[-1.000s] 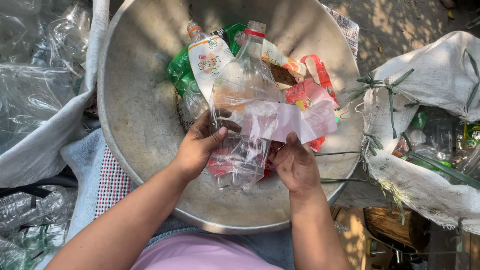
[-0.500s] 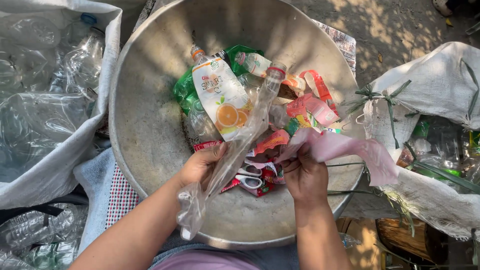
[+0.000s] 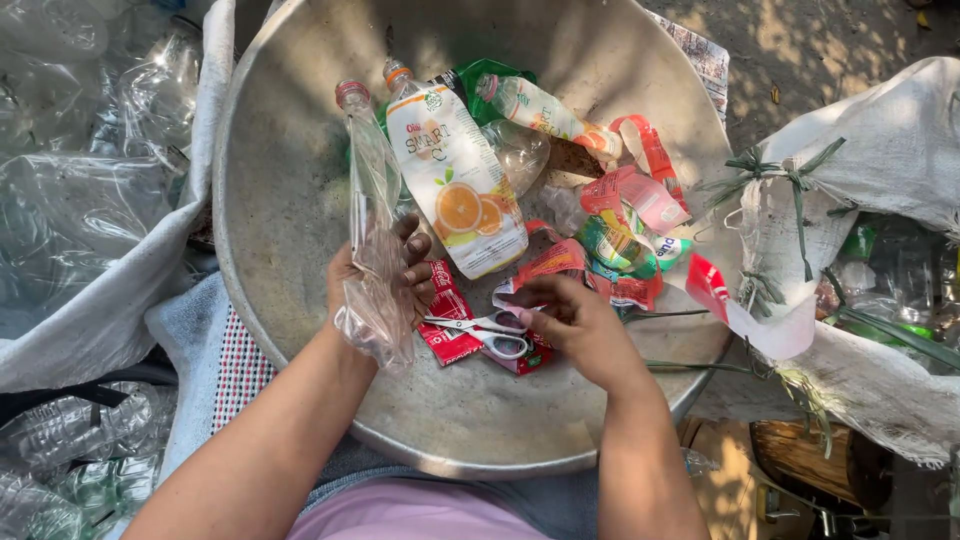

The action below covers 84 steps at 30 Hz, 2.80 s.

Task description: Removing labels from plastic bottles using scissors and sorting them into containers for recycling

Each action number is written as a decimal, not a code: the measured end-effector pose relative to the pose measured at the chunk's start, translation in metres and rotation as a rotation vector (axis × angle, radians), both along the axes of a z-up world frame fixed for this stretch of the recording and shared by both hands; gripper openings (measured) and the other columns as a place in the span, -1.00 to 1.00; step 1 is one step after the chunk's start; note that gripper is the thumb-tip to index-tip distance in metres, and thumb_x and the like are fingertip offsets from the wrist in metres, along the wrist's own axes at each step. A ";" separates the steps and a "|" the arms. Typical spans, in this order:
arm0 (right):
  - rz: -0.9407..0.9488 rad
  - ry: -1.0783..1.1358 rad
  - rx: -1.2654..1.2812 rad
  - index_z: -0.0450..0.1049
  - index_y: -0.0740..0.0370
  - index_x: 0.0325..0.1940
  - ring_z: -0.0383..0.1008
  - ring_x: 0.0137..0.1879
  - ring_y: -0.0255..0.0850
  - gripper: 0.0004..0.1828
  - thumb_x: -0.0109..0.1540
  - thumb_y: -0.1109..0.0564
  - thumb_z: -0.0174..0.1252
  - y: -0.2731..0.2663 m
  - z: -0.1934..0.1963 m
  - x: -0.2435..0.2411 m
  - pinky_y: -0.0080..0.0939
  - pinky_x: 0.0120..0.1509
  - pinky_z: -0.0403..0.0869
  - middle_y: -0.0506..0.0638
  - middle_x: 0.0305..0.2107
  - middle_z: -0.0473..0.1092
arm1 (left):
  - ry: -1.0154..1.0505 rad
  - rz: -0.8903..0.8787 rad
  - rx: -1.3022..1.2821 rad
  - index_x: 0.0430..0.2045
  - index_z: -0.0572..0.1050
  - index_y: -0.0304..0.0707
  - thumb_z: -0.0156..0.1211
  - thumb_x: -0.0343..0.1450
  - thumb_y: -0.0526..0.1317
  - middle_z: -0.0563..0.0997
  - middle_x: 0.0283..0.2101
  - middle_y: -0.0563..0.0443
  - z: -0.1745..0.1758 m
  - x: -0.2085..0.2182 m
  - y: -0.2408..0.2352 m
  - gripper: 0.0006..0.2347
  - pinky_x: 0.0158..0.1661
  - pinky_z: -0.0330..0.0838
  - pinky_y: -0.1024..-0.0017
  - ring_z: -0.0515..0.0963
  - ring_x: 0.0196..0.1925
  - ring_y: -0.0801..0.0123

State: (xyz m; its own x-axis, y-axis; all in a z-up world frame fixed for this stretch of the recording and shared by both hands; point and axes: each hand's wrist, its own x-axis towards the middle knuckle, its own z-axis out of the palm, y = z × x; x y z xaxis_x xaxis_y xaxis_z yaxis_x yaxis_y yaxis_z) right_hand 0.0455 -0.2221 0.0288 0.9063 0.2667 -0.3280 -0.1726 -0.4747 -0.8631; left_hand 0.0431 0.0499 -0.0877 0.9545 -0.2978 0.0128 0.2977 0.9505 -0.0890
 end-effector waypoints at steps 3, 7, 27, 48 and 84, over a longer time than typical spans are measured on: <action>0.449 0.123 -0.656 0.52 0.17 0.18 0.60 0.04 0.18 -0.52 0.19 0.04 0.34 0.023 0.011 -0.017 0.10 0.05 0.57 0.26 -0.07 0.56 | 0.424 0.067 0.355 -0.20 0.60 -0.33 0.33 0.35 -0.09 0.69 -0.37 -0.12 -0.005 0.002 -0.004 -0.71 -0.40 0.57 0.38 0.72 -0.45 0.12; 0.495 0.103 -0.720 0.55 0.12 0.12 0.61 0.03 0.10 -0.55 0.15 0.05 0.34 0.018 -0.006 -0.019 0.07 0.09 0.57 0.19 -0.11 0.57 | 0.391 0.121 0.456 0.04 0.48 -0.14 0.32 0.39 -0.19 0.68 -0.09 -0.16 -0.005 0.009 -0.022 -0.67 -0.06 0.63 0.08 0.73 -0.11 -0.06; -0.163 -0.188 0.133 0.61 0.28 -0.10 0.46 -0.30 -0.36 -0.72 0.13 0.25 0.46 0.002 -0.015 -0.006 -0.33 -0.20 0.52 0.01 -0.45 0.53 | 0.075 0.169 1.024 0.05 0.49 -0.31 0.33 0.33 -0.51 0.70 -0.21 -0.25 0.036 -0.012 -0.043 -0.62 -0.32 0.65 0.52 0.67 -0.27 0.34; -0.236 -0.058 0.328 0.36 0.29 -0.01 0.65 -0.11 -0.13 -0.45 0.01 0.45 0.44 0.005 -0.031 -0.003 -0.17 -0.05 0.68 0.21 -0.27 0.61 | -0.010 0.013 1.255 -0.21 0.55 -0.38 0.59 0.20 -0.27 0.65 -0.28 -0.16 0.050 -0.020 -0.059 -0.63 -0.40 0.59 0.52 0.67 -0.32 0.33; -0.421 -0.155 0.110 0.22 0.29 0.47 0.43 -0.45 -0.19 -0.09 0.04 0.45 0.33 0.017 0.033 -0.009 -0.27 -0.44 0.42 0.19 -0.15 0.47 | -0.040 0.462 1.833 0.05 0.54 -0.32 0.36 0.20 -0.36 0.71 -0.13 -0.01 0.120 -0.041 -0.044 -0.53 -0.17 0.57 0.45 0.66 -0.23 0.38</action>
